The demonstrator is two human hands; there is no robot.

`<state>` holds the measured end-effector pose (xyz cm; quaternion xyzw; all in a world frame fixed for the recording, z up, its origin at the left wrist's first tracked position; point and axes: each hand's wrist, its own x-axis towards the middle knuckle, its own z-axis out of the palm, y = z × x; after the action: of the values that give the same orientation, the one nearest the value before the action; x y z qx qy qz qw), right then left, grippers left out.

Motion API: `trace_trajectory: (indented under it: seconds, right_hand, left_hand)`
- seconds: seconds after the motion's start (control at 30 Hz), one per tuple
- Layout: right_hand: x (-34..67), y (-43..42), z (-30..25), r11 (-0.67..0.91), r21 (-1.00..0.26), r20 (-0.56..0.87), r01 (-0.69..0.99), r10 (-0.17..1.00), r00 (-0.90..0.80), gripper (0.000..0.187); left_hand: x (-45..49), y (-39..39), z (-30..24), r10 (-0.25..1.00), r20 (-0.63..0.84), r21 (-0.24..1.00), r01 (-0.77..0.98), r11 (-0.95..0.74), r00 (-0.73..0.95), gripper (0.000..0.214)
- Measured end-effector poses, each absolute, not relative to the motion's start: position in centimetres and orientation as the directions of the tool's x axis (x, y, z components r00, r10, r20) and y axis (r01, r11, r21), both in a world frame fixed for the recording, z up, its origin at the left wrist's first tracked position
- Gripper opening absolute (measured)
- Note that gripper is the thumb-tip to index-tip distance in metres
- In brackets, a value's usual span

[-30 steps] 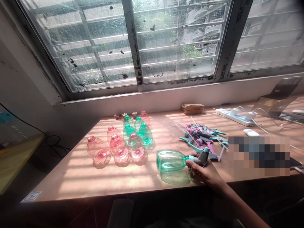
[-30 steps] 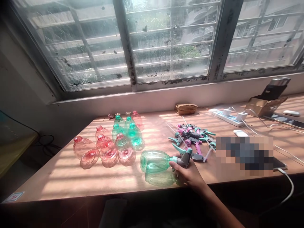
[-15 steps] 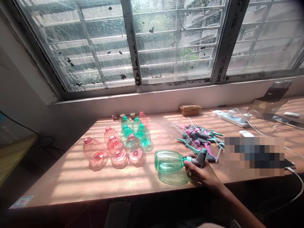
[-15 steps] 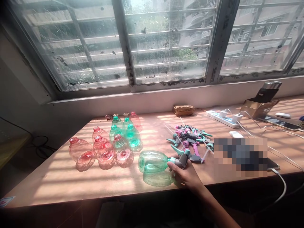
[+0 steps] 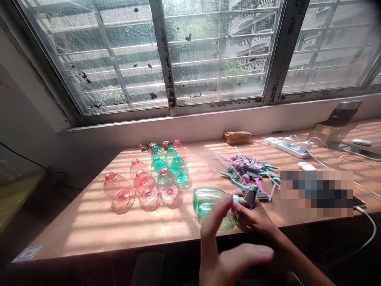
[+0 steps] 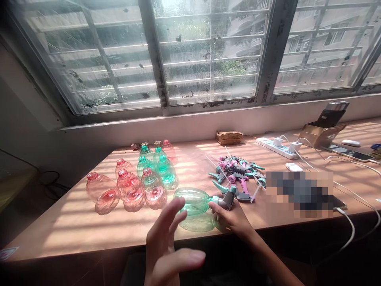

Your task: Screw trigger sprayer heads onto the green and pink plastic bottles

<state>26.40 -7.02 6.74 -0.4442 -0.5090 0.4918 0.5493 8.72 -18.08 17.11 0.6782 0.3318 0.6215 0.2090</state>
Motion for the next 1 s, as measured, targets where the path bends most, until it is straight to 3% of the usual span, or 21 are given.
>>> trace_trajectory:
  seconds: [0.07, 0.13, 0.23, 0.3, 0.43, 0.57, 0.77, 0.93, 1.0]
  right_hand:
    - [26.4, -6.7, 5.9, 0.103, -0.988, 0.106, -0.112, 0.994, -0.019, 0.043]
    - [26.5, -6.5, 5.3, 0.091, -0.989, 0.097, -0.120, 0.994, -0.047, 0.047]
    - [26.5, -6.4, 5.1, 0.081, -0.989, 0.093, -0.120, 0.991, -0.092, 0.049]
    - [26.5, -6.4, 5.4, 0.085, -0.989, 0.098, -0.122, 0.990, -0.101, 0.049]
    - [26.3, -6.6, 6.0, 0.084, -0.986, 0.098, -0.147, 0.991, -0.093, 0.050]
    - [26.3, -6.7, 5.8, 0.061, -0.980, 0.081, -0.187, 0.992, -0.101, 0.053]
    - [26.0, -6.5, 6.2, -0.001, -0.964, 0.026, -0.265, 0.995, -0.101, 0.055]
    - [25.1, -6.0, 7.7, 0.018, -0.966, 0.037, -0.257, 0.997, -0.071, 0.054]
    - [24.7, -5.8, 7.9, 0.046, -0.967, 0.064, -0.250, 0.996, -0.064, 0.050]
  left_hand:
    - [7.0, -15.7, 15.1, 0.721, 0.683, 0.729, 0.185, -0.659, -0.120, 0.032]
    - [4.7, -12.6, 13.1, 0.850, 0.466, 0.885, 0.138, -0.445, -0.245, 0.037]
    - [1.6, -8.4, 10.9, 0.845, 0.428, 0.903, 0.188, -0.386, -0.320, 0.043]
    - [0.3, -6.8, 10.0, 0.873, 0.417, 0.904, 0.219, -0.368, -0.255, 0.044]
    - [-0.4, -5.9, 8.6, 0.964, 0.264, 0.928, 0.278, -0.247, -0.025, 0.066]
    - [-0.5, -6.2, 7.9, 0.970, 0.177, 0.900, 0.370, -0.228, 0.168, 0.077]
    - [-0.3, -6.9, 9.0, 0.949, 0.189, 0.897, 0.350, -0.272, 0.252, 0.099]
    - [0.0, -7.1, 9.0, 0.949, 0.241, 0.912, 0.286, -0.293, 0.204, 0.100]
    - [-0.1, -6.8, 8.2, 0.956, 0.237, 0.928, 0.252, -0.275, 0.171, 0.111]
